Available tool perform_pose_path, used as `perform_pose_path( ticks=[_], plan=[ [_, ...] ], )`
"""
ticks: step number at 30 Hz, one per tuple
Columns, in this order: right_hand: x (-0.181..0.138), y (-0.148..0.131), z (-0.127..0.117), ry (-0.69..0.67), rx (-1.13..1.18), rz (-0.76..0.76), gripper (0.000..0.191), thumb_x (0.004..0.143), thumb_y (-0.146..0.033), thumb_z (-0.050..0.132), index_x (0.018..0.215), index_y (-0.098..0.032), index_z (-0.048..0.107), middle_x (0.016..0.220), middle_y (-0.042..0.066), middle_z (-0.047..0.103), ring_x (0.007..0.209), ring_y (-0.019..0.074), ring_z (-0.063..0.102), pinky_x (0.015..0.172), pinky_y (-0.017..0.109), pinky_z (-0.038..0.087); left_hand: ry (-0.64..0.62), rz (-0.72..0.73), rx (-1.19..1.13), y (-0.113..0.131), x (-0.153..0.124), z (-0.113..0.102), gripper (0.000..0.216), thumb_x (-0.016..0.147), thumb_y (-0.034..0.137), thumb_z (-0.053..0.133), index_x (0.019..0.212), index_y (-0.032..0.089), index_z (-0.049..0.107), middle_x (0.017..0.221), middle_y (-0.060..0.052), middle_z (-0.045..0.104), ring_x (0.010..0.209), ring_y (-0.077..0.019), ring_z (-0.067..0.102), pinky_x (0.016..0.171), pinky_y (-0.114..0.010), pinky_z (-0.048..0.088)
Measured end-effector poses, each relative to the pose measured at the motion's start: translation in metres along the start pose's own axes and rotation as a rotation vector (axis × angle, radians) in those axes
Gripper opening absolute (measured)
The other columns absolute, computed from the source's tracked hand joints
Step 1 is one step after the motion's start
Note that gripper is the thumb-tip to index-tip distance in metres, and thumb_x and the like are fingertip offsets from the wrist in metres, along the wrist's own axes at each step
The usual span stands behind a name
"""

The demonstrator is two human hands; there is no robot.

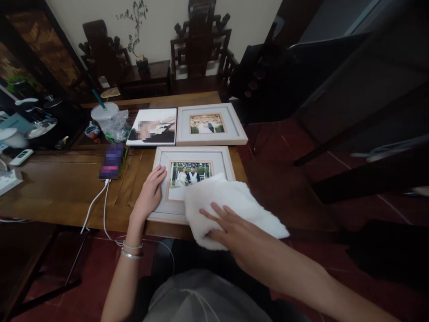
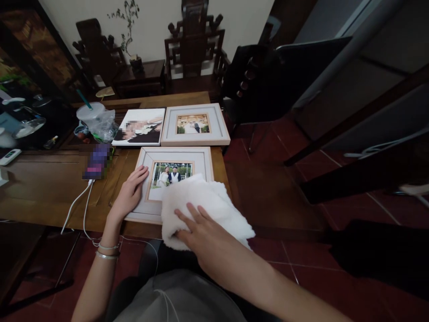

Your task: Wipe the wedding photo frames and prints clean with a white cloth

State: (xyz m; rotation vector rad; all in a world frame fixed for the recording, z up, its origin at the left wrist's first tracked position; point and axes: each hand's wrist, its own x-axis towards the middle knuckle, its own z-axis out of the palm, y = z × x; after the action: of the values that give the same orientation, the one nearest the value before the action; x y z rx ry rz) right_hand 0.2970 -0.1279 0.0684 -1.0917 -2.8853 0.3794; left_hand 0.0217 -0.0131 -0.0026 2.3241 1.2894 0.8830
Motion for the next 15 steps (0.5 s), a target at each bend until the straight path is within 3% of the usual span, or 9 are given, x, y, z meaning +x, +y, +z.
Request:
perform_pose_path(
  ticks=[4, 7, 10, 12, 15],
  plan=[
    [0.031, 0.038, 0.007, 0.066, -0.068, 0.073, 0.068, 0.063, 0.013, 0.038, 0.119, -0.015, 0.065, 0.151, 0.013, 0.042, 0.142, 0.0352, 0.030, 0.113, 0.058, 0.034, -0.008, 0.031, -0.029, -0.007, 0.003, 0.001, 0.049, 0.089, 0.003, 0.037, 0.132, 0.015, 0.059, 0.142, -0.013, 0.055, 0.142, -0.0238, 0.039, 0.118, -0.053, 0.031],
    [0.064, 0.081, 0.009, 0.202, -0.175, 0.205, 0.069, 0.066, 0.015, 0.033, 0.117, -0.016, 0.067, 0.153, 0.010, 0.039, 0.145, 0.0346, 0.024, 0.114, 0.064, 0.025, 0.003, 0.045, -0.053, -0.009, 0.003, 0.001, 0.052, 0.087, 0.001, 0.040, 0.130, 0.019, 0.061, 0.141, -0.010, 0.056, 0.141, -0.0238, 0.039, 0.118, -0.054, 0.032],
    [0.089, 0.111, 0.006, 0.267, -0.243, 0.263, 0.070, 0.065, 0.014, 0.034, 0.118, -0.018, 0.067, 0.157, 0.006, 0.033, 0.147, 0.0391, 0.014, 0.112, 0.073, 0.018, 0.021, 0.043, -0.065, -0.008, 0.003, 0.001, 0.053, 0.085, -0.001, 0.041, 0.129, 0.019, 0.062, 0.140, -0.009, 0.057, 0.141, -0.0238, 0.040, 0.118, -0.053, 0.032],
    [0.098, 0.116, 0.007, 0.243, -0.243, 0.280, 0.069, 0.067, 0.012, 0.037, 0.120, -0.019, 0.067, 0.156, 0.006, 0.034, 0.146, 0.0433, 0.014, 0.108, 0.076, 0.019, 0.031, 0.027, -0.068, -0.007, 0.003, 0.001, 0.054, 0.083, -0.002, 0.040, 0.128, 0.018, 0.063, 0.139, -0.009, 0.058, 0.141, -0.0238, 0.040, 0.118, -0.053, 0.032],
    [0.094, 0.101, 0.010, 0.199, -0.218, 0.279, 0.065, 0.067, 0.010, 0.041, 0.121, -0.016, 0.067, 0.154, 0.011, 0.039, 0.143, 0.0480, 0.019, 0.105, 0.077, 0.024, 0.041, 0.005, -0.065, -0.005, 0.002, 0.002, 0.054, 0.083, -0.002, 0.041, 0.128, 0.017, 0.063, 0.139, -0.010, 0.058, 0.140, -0.0237, 0.041, 0.118, -0.052, 0.033]
  ],
)
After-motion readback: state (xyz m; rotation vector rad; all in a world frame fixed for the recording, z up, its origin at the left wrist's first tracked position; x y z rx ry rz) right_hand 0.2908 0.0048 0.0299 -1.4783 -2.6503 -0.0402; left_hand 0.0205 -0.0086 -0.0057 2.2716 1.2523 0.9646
